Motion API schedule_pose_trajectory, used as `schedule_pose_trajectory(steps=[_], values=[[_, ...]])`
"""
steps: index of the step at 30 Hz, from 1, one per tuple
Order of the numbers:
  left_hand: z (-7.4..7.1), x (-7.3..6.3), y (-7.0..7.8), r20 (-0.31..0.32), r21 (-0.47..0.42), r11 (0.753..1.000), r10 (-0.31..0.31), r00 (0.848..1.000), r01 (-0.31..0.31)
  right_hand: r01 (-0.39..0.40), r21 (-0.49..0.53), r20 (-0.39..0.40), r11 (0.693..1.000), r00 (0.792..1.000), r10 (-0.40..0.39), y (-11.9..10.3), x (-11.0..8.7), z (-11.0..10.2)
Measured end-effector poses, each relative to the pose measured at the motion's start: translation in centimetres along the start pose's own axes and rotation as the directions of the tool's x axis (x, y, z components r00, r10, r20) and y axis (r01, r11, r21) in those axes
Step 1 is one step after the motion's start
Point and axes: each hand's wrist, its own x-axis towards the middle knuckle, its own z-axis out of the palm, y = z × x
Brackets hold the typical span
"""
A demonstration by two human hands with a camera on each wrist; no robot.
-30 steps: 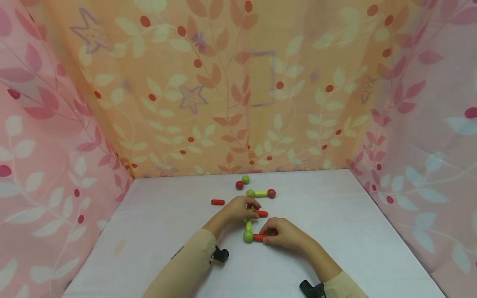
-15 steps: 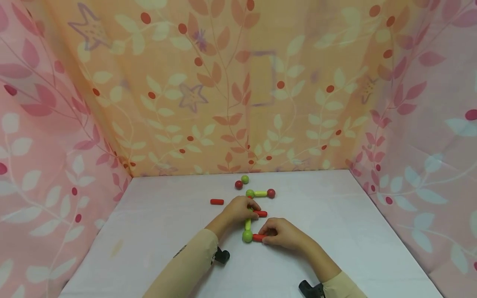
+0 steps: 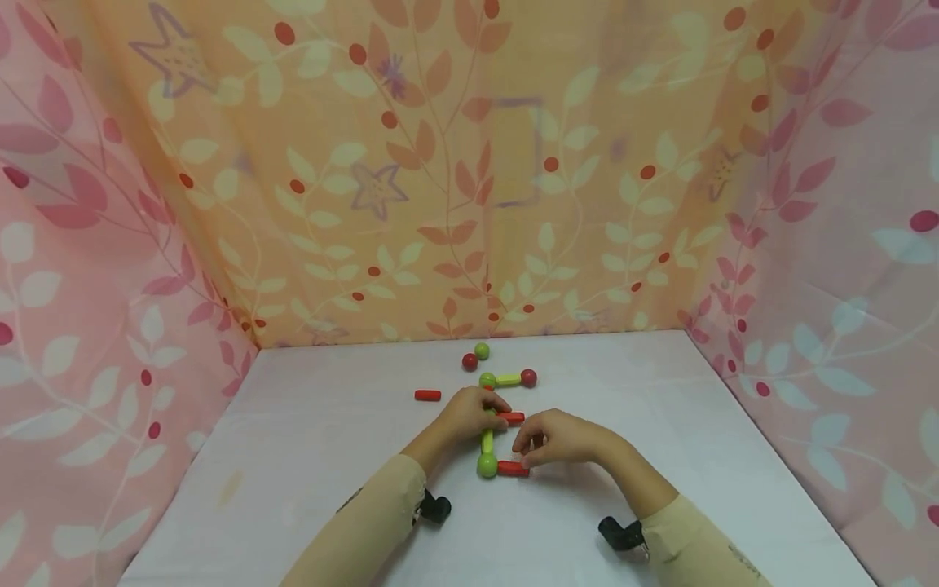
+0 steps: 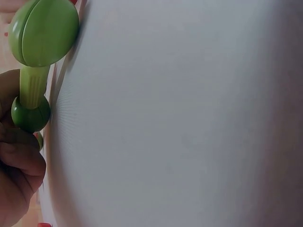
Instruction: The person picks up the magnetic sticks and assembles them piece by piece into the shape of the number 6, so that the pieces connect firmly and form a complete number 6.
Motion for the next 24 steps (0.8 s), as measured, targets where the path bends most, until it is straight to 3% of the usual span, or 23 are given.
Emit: schedule_pose_trajectory(steps=[5, 12, 17, 24], values=[[-0.1, -0.1, -0.4, 0.006, -0.013, 1.000, -0.008, 1.000, 0.008, -0.001, -0.093, 0.015, 0.996, 1.000, 0.003, -1.4, 1.6, -5.9], [0.2, 0.0, -0.6, 0.010, -0.022, 1.000, -0.019, 1.000, 0.019, -0.014, -0.131, -0.121, 0.991, 0.993, -0.002, -1.4, 5.9, -11.9], [0.2, -0.1, -0.6, 0.003, -0.019, 1.000, 0.001, 1.000, 0.000, -0.001, -0.091, -0.220, 0.996, 0.975, -0.019, 0.3, 10.0, -13.0], [0.3, -0.1, -0.5, -0.009, -0.022, 0.999, 0.029, 1.000, -0.029, -0.052, 0.052, -0.280, 0.997, 0.958, 0.065, 3.8, 14.4, -11.6]])
